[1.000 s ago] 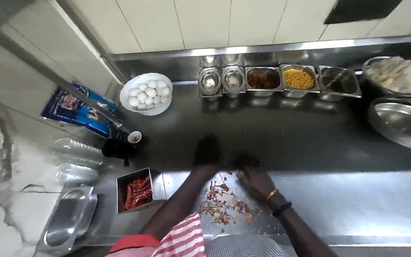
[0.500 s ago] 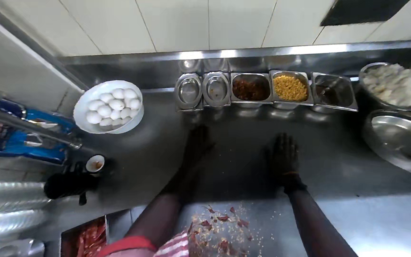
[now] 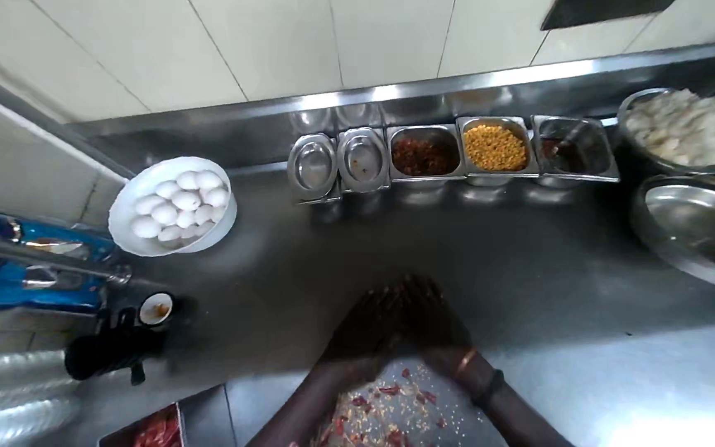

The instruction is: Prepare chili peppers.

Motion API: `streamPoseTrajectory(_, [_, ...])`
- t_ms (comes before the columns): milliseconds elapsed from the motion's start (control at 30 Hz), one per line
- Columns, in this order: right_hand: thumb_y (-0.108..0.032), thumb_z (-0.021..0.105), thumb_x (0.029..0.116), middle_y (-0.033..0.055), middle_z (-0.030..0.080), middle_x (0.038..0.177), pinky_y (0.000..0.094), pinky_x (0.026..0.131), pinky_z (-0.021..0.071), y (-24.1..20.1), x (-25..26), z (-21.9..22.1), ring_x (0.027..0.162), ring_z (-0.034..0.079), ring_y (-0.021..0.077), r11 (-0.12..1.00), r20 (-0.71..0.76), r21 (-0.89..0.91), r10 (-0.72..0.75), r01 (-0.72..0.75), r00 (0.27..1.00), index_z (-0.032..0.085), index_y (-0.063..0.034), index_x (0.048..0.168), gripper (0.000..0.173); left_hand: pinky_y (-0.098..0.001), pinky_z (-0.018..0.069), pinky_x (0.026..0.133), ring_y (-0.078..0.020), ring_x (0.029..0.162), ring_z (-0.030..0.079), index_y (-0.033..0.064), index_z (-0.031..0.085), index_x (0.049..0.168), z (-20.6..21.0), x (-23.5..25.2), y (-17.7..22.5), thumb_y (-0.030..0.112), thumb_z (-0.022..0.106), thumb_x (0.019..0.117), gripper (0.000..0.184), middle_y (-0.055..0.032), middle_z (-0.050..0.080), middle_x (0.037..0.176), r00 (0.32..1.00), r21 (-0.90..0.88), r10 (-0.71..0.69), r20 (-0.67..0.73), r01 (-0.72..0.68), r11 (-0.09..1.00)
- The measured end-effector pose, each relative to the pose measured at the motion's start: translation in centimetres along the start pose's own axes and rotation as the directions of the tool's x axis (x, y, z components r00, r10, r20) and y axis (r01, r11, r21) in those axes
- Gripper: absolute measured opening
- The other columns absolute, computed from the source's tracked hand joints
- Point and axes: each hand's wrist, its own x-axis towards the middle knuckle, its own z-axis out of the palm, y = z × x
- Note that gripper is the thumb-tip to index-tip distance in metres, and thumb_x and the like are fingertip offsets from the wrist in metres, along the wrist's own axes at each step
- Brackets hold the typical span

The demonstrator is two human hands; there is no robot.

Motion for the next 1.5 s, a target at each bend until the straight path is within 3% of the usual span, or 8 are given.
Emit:
streamPoseTrajectory(267, [-0.057,0.028,0.1071,0.0043,0.045,0.161,0.059,0.126,0.0158,-4.6,-7.9,-3.3,0.153,0.032,0.0284,0.992,0.319,0.121,-0.015,-0.025,0.948,0.053,-0.0193,0.15,0.062,-0.0529,0.0229,0.126,-0.0224,0.152,0.033,0.0211,0.044,0.156,3.1,-7.0,1.9,0.052,0.025,0.1098,0.059,-0.003,0.04,0.163,0.954,-0.142,0.192,-0.231,-0.228,0.963])
streamPoseTrajectory(433, [-0.034,0.067,0.0928,0.0179,0.074,0.094,0.0648,0.086,0.0525,-9.7,-9.0,-9.0,0.095,0.071,0.0392,0.965,0.334,0.252,-0.152,0.068,0.93,0.074,-0.0052,0.096,0.03,-0.0504,0.0248,0.127,-0.023,0.151,0.035,0.0172,0.052,0.15,1.2,-6.1,7.2,0.059,0.017,0.1077,0.07,-0.0033,0.048,0.157,0.901,-0.466,0.356,-0.249,-0.434,0.771])
streamPoseTrajectory(567, [-0.012,0.065,0.0923,0.0117,0.073,0.091,0.0457,0.079,0.0586,-9.1,-9.5,-10.2,0.086,0.071,0.0233,0.779,-0.005,0.613,-0.162,0.131,0.987,0.074,-0.0024,0.094,0.013,-0.038,0.047,0.11,-0.0151,0.13,0.057,0.0082,0.053,0.148,0.6,-6.8,7.8,0.069,0.03,0.1023,0.079,-0.0046,0.059,0.145,0.968,-0.848,0.214,-0.129,-0.219,0.482])
streamPoseTrajectory(667, [-0.01,0.049,0.1046,0.0079,0.072,0.105,0.0327,0.084,0.0585,-9.0,-10.6,-9.1,0.091,0.069,0.0117,0.408,0.088,0.908,0.036,-0.095,0.995,0.07,-0.0002,0.114,0.025,-0.0356,0.0498,0.105,-0.0114,0.116,0.062,0.0059,0.056,0.143,0.9,-9.2,7.4,0.064,0.03,0.105,0.074,-0.0061,0.067,0.127,0.988,-0.714,0.133,-0.075,-0.146,0.685])
streamPoseTrajectory(767, [-0.025,0.045,0.1077,0.007,0.071,0.089,0.0385,0.072,0.0555,-9.0,-11.3,-7.5,0.071,0.065,0.0173,0.621,0.131,0.721,0.315,-0.308,0.94,0.067,-0.0135,0.127,0.032,-0.0515,0.0391,0.115,-0.0238,0.127,0.06,0.0162,0.07,0.129,1.2,-10.5,5.4,0.047,0.038,0.1088,0.049,-0.0051,0.071,0.125,0.956,-0.209,0.155,-0.251,-0.209,0.955])
streamPoseTrajectory(933, [-0.013,0.065,0.0961,0.006,0.038,0.161,0.0431,0.102,0.0563,-6.6,-11.9,-9.1,0.13,0.058,0.0207,0.786,0.168,0.523,0.284,-0.33,0.944,0.049,-0.0284,0.152,0.061,-0.0638,0.043,0.106,-0.0445,0.119,0.062,0.0039,0.069,0.126,1.8,-12.5,-1.3,0.04,0.044,0.1068,0.048,-0.0226,0.068,0.124,0.866,-0.013,-0.064,-0.495,0.067,0.998])
streamPoseTrajectory(1133, [-0.027,0.065,0.1,0.0113,0.057,0.148,0.0483,0.114,0.0455,3.4,-7.1,-10.5,0.136,0.055,0.0259,0.798,-0.137,0.4,0.538,-0.451,0.832,0.058,-0.0112,0.145,0.048,-0.0652,0.0286,0.118,-0.0477,0.146,0.037,0.0012,0.049,0.15,2.8,-10.0,-4.3,0.043,0.041,0.1062,0.061,-0.0258,0.042,0.157,0.734,-0.035,-0.452,-0.507,0.507,0.861])
streamPoseTrajectory(1500, [-0.037,0.053,0.1042,0.0183,0.039,0.161,0.0542,0.121,0.0332,23.2,9.1,-8.4,0.149,0.037,0.0375,0.85,-0.192,0.094,0.527,-0.519,0.828,0.042,-0.0076,0.155,0.06,-0.0583,0.0271,0.122,-0.0365,0.149,0.036,0.0153,0.051,0.152,3.2,-8.1,-5.9,0.049,0.044,0.1052,0.058,-0.0142,0.045,0.158,0.736,0.173,-0.339,-0.586,0.522,0.835])
